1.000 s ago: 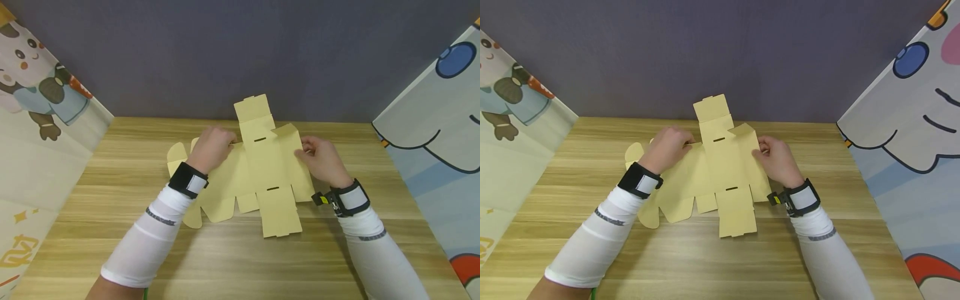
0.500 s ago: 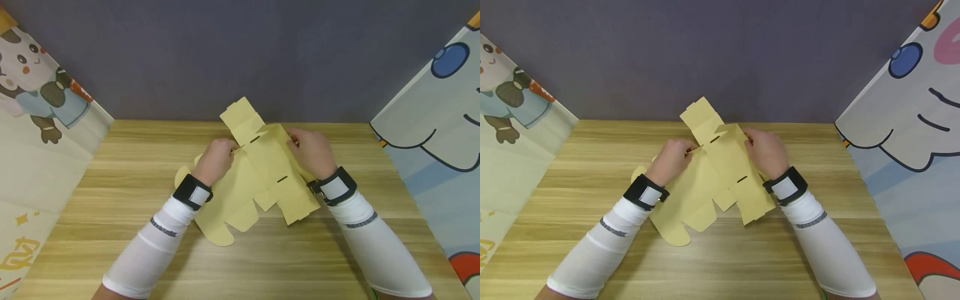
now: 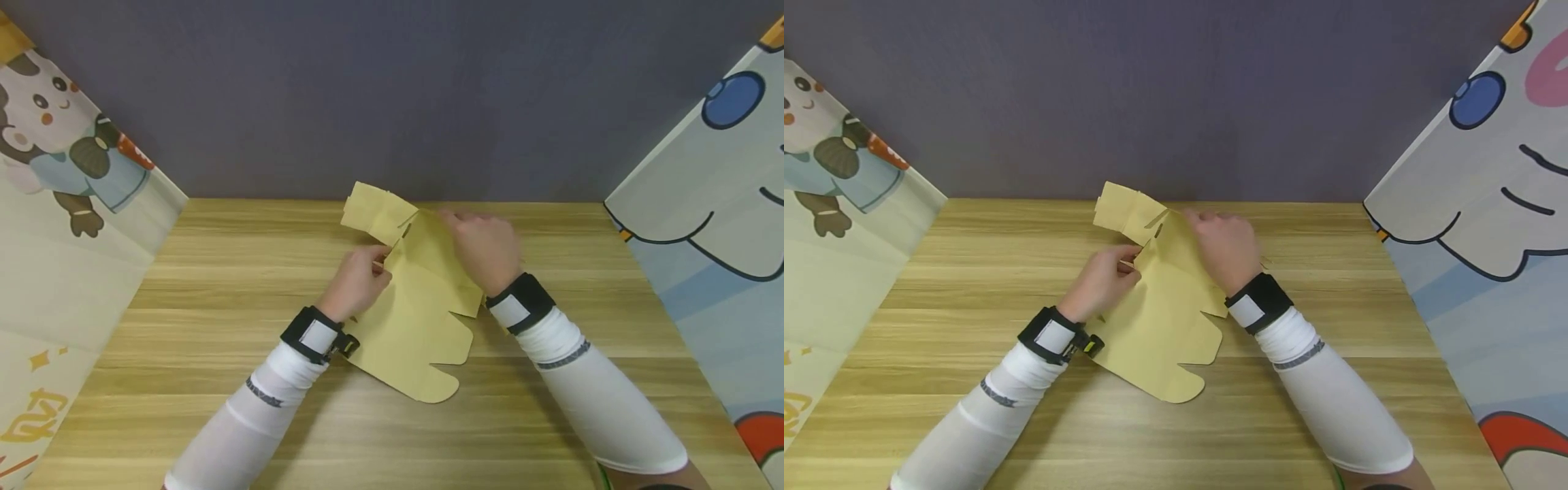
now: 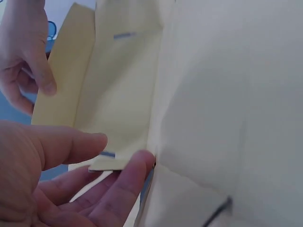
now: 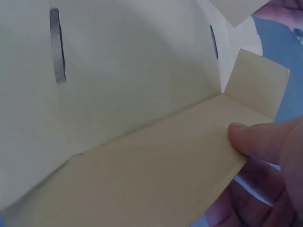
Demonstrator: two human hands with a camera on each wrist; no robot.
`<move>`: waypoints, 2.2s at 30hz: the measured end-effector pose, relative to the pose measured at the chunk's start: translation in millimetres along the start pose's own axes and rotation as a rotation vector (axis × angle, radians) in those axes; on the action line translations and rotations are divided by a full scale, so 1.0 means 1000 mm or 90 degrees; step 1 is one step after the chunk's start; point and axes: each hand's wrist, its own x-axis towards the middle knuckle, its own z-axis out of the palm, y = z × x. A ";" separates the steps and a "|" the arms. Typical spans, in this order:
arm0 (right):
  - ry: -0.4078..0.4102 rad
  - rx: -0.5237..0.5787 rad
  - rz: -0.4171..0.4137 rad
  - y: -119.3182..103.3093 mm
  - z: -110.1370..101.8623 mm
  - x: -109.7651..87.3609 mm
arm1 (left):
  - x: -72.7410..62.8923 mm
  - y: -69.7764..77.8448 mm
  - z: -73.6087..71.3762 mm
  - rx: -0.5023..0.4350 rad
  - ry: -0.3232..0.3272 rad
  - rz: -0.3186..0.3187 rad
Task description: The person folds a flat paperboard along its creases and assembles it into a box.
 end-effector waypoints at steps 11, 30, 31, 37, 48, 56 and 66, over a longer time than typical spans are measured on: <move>0.025 -0.084 -0.108 -0.032 0.009 -0.010 | -0.014 -0.012 0.020 -0.120 0.011 -0.063; 0.018 -0.125 -0.119 -0.055 0.013 -0.026 | -0.030 -0.016 0.038 -0.072 -0.018 -0.014; 0.019 -0.126 -0.119 -0.056 0.013 -0.026 | -0.030 -0.016 0.039 -0.070 -0.018 -0.011; 0.028 -0.125 -0.123 -0.060 0.014 -0.032 | -0.033 -0.016 0.039 -0.062 -0.022 -0.004; 0.031 -0.129 -0.114 -0.063 0.014 -0.033 | -0.036 -0.015 0.036 -0.092 -0.034 -0.029; 0.021 -0.135 -0.132 -0.065 0.015 -0.038 | -0.036 -0.015 0.036 -0.101 -0.035 -0.044; 0.024 -0.153 -0.140 -0.066 0.020 -0.043 | -0.034 -0.018 0.029 -0.109 -0.017 -0.039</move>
